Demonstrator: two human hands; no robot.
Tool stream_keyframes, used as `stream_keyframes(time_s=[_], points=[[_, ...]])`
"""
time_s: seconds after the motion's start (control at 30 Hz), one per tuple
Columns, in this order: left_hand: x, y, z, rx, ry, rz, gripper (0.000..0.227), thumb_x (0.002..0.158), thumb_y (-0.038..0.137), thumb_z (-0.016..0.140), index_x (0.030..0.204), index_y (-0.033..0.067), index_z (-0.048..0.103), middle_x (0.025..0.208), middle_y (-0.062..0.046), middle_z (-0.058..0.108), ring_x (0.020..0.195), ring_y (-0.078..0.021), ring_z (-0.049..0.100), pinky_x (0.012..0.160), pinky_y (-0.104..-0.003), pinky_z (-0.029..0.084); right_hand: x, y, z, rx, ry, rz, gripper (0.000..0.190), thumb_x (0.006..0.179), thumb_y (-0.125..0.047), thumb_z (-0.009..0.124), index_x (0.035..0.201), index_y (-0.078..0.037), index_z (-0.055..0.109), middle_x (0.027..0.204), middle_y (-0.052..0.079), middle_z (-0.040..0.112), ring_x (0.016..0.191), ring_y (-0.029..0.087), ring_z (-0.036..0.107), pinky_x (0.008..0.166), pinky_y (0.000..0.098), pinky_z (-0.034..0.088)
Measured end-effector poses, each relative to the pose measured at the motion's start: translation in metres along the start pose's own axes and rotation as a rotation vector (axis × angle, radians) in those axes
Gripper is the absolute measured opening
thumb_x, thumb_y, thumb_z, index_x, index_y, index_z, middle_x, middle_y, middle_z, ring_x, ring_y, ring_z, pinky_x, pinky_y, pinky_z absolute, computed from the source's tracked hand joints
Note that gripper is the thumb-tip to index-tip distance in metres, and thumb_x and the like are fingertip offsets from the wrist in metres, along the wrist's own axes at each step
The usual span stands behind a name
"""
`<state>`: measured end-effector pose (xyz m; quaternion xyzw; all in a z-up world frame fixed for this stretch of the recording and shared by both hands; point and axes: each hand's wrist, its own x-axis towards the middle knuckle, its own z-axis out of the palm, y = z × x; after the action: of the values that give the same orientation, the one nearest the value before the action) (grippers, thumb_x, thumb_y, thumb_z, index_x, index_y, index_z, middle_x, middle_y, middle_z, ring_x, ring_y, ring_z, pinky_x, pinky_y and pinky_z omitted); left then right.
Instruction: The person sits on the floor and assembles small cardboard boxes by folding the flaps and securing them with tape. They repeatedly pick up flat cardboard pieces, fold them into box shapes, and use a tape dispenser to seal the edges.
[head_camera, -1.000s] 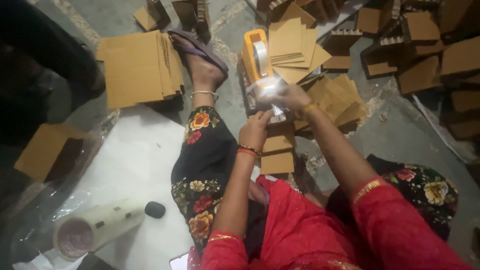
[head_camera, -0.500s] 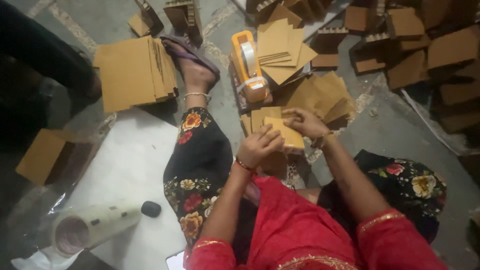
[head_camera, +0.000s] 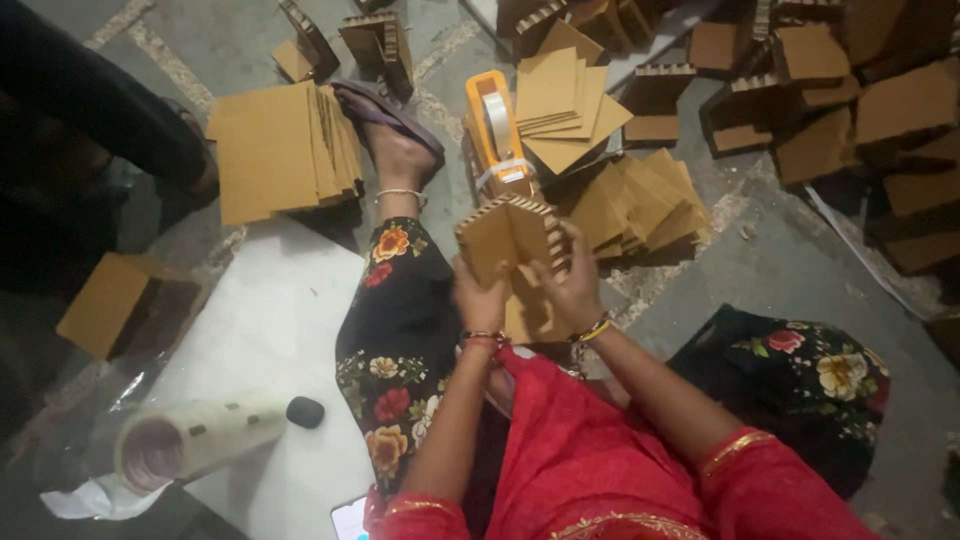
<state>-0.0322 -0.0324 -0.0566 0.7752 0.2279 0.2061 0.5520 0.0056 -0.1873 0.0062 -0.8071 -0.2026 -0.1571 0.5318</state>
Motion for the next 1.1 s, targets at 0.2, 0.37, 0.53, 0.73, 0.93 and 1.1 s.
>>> stream_keyframes(time_s=[0.2,0.37,0.53,0.73,0.93,1.1], points=[[0.036,0.007,-0.034,0.234,-0.087,0.475,0.088,0.073,0.037,0.090,0.138,-0.0003,0.044,0.131,-0.032,0.057,0.119,-0.0482,0.057,0.099,-0.050,0.048,0.037,0.027,-0.046,-0.290,-0.281,0.071,0.047,0.078,-0.005,0.074,0.124,-0.014,0.072,0.108,0.010,0.074,0.097,0.028,0.069,0.084,0.0371,0.055],[0.046,0.028,-0.028,0.138,-0.497,0.324,0.057,0.076,0.012,0.076,0.132,0.0149,0.064,0.126,-0.013,0.070,0.108,-0.0321,0.070,0.090,-0.038,0.058,0.026,0.053,-0.030,-0.274,-0.420,0.113,0.047,0.076,-0.007,0.078,0.122,-0.013,0.071,0.105,0.013,0.071,0.097,0.031,0.069,0.085,0.0391,0.056],[0.050,0.025,-0.024,0.265,-0.438,0.416,0.042,0.077,0.005,0.075,0.117,0.0199,0.073,0.114,-0.006,0.075,0.099,-0.0290,0.072,0.082,-0.039,0.059,0.024,0.064,-0.020,-0.199,-0.352,0.089,0.051,0.073,-0.010,0.079,0.123,-0.010,0.068,0.119,0.014,0.072,0.108,0.031,0.070,0.090,0.0372,0.056],[0.048,0.032,-0.023,0.277,-0.389,0.342,0.044,0.075,0.007,0.077,0.117,0.0165,0.069,0.112,-0.008,0.072,0.096,-0.0308,0.071,0.078,-0.042,0.057,0.057,0.074,-0.015,0.074,-0.394,0.165,0.040,0.087,-0.021,0.080,0.121,-0.004,0.068,0.118,0.009,0.074,0.105,0.021,0.072,0.089,0.0320,0.057],[0.041,0.048,-0.019,0.308,-0.321,0.395,0.042,0.074,0.005,0.075,0.113,0.0150,0.063,0.103,-0.008,0.067,0.094,-0.0342,0.067,0.075,-0.046,0.055,0.137,0.119,0.042,0.383,-0.433,0.606,0.025,0.097,-0.024,0.064,0.114,-0.007,0.068,0.098,0.003,0.072,0.080,0.013,0.066,0.070,0.0272,0.056],[0.047,0.052,-0.024,0.343,-0.400,0.353,0.042,0.080,0.002,0.070,0.116,0.0223,0.065,0.104,-0.004,0.069,0.095,-0.0313,0.069,0.076,-0.045,0.055,0.142,0.092,0.044,0.006,-0.359,0.517,0.021,0.096,-0.025,0.070,0.090,-0.006,0.074,0.083,0.005,0.070,0.073,0.010,0.061,0.064,0.0263,0.049]])
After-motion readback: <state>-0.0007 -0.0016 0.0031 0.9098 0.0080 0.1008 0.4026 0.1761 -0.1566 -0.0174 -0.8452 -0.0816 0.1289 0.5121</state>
